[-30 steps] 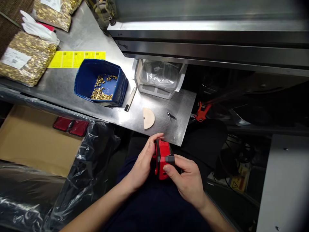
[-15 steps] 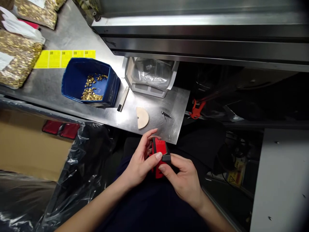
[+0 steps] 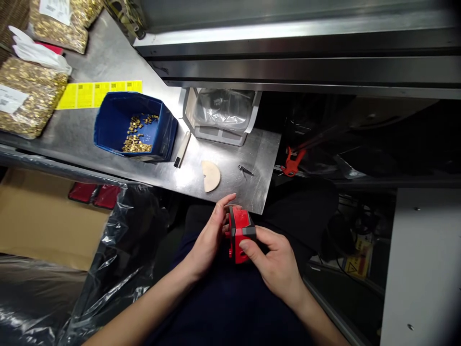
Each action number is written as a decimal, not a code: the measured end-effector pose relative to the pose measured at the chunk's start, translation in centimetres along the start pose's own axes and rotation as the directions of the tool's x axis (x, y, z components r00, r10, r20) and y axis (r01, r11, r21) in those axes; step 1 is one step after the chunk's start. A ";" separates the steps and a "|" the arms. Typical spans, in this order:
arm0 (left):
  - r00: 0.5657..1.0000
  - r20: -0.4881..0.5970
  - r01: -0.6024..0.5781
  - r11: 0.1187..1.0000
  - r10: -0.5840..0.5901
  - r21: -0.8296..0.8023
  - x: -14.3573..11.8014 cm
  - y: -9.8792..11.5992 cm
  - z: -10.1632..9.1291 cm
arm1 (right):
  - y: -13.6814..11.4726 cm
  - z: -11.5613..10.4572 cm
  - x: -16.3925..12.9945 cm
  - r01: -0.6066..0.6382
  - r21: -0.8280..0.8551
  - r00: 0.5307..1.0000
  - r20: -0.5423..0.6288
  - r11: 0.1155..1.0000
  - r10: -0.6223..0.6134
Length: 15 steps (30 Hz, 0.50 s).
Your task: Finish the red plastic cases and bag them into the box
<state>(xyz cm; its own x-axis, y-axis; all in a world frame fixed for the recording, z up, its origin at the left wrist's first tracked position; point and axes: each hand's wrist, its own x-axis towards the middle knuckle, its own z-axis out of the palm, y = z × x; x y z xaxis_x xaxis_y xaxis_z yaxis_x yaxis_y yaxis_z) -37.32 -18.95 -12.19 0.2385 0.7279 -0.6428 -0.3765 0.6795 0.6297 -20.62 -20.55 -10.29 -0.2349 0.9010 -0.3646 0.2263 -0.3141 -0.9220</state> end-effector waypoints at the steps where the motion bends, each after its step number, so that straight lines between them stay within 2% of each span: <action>1: 1.000 0.014 -0.014 1.000 0.014 0.013 0.0 0.0 -0.1 | 0.1 -0.2 0.0 -0.011 -0.002 1.000 -0.011 1.000 0.011; 7: 0.990 0.121 -0.089 0.983 0.070 0.159 0.0 0.1 -0.7 | 0.4 -0.8 -0.1 -0.026 0.009 0.999 -0.033 1.000 0.026; 15: 0.966 0.257 -0.063 0.989 0.027 0.132 -0.1 0.9 -1.5 | 0.5 -0.5 -0.1 0.001 0.013 1.000 0.001 1.000 -0.001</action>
<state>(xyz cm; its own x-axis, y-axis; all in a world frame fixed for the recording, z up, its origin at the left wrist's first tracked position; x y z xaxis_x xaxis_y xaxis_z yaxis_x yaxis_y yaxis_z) -39.01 -18.60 -12.22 0.4504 0.7452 -0.4918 -0.2696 0.6386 0.7207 -20.01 -20.61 -10.64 -0.2360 0.9009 -0.3641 0.2136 -0.3174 -0.9239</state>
